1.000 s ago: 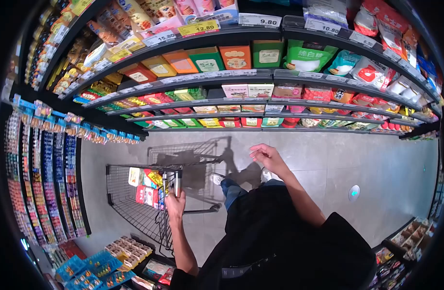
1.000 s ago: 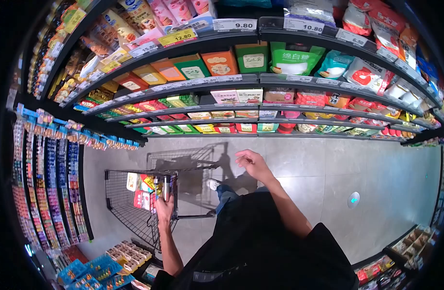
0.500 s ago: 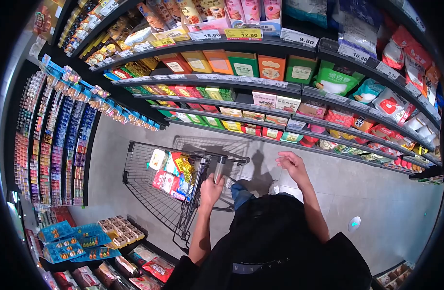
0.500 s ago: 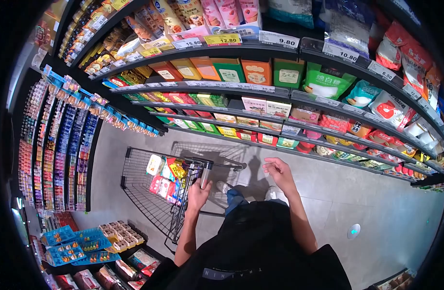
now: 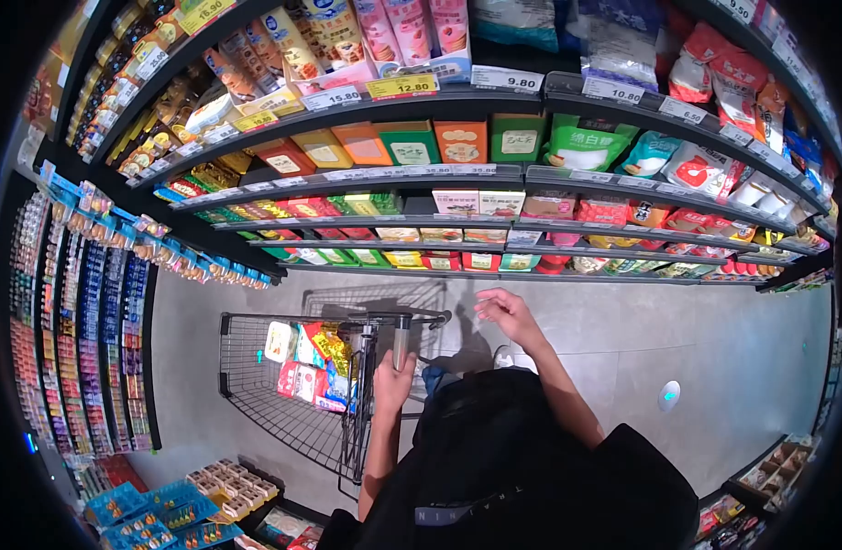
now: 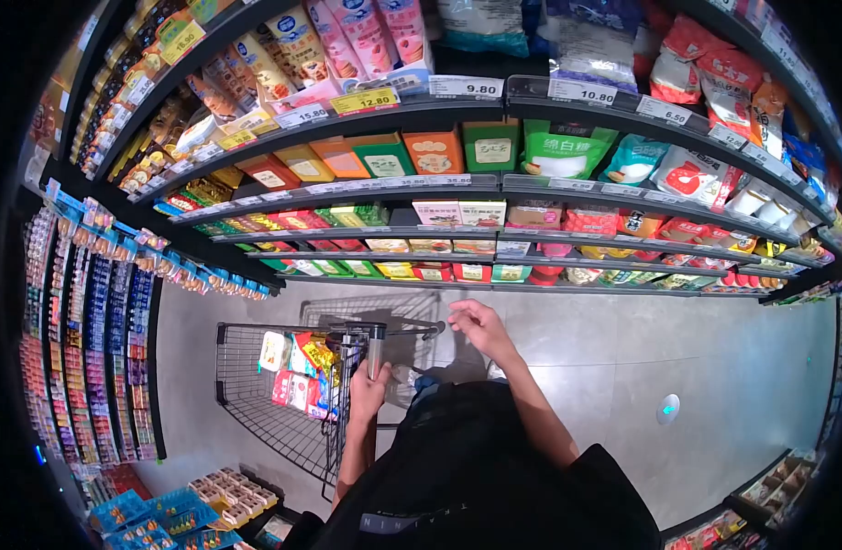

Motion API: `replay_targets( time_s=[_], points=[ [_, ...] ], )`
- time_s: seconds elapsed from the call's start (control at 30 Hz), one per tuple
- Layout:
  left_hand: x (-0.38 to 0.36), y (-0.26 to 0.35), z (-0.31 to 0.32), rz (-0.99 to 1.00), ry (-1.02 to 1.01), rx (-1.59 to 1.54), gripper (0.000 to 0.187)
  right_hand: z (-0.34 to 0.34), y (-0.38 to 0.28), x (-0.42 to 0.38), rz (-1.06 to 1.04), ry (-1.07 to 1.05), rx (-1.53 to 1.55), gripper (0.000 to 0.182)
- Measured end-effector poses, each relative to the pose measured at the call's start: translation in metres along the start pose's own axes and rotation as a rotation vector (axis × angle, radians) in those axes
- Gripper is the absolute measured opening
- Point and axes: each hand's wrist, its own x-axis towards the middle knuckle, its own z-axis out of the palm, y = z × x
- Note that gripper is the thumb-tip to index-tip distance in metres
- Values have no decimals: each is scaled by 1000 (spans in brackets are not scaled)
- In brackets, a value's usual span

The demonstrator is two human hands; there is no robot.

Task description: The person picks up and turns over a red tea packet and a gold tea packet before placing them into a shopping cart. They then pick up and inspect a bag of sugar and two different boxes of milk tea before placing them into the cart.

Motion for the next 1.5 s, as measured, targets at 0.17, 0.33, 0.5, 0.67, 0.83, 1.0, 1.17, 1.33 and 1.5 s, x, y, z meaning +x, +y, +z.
replay_targets(
  time_s=[0.17, 0.33, 0.5, 0.67, 0.83, 1.0, 1.17, 1.33, 1.5],
  points=[
    [-2, -4, 2, -35, 18, -26, 40, -4, 3, -3, -5, 2, -20, 28],
    [-1, -6, 3, -11, 30, -49, 41, -14, 4, -6, -11, 51, -61, 27],
    [0, 2, 4, 1, 27, -20, 38, -24, 4, -10, 14, 109, -21, 26],
    [3, -13, 7, 78, 40, -15, 37, -26, 2, -14, -10, 150, -13, 26],
    [3, -19, 4, -22, -13, 1, 36, -20, 2, -12, -2, 120, -12, 27],
    [-2, -20, 11, 11, 22, 193, 47, -23, 20, -4, 42, 106, -65, 26],
    [-4, -19, 8, 43, 17, 103, 51, -3, 22, 10, 93, 76, -113, 31],
    [-6, -25, 5, 48, 115, 19, 50, 33, 16, 26, 186, -82, -177, 27],
    [1, -37, 12, 78, 40, -60, 54, 64, 8, 45, 176, -195, -220, 31]
  ],
)
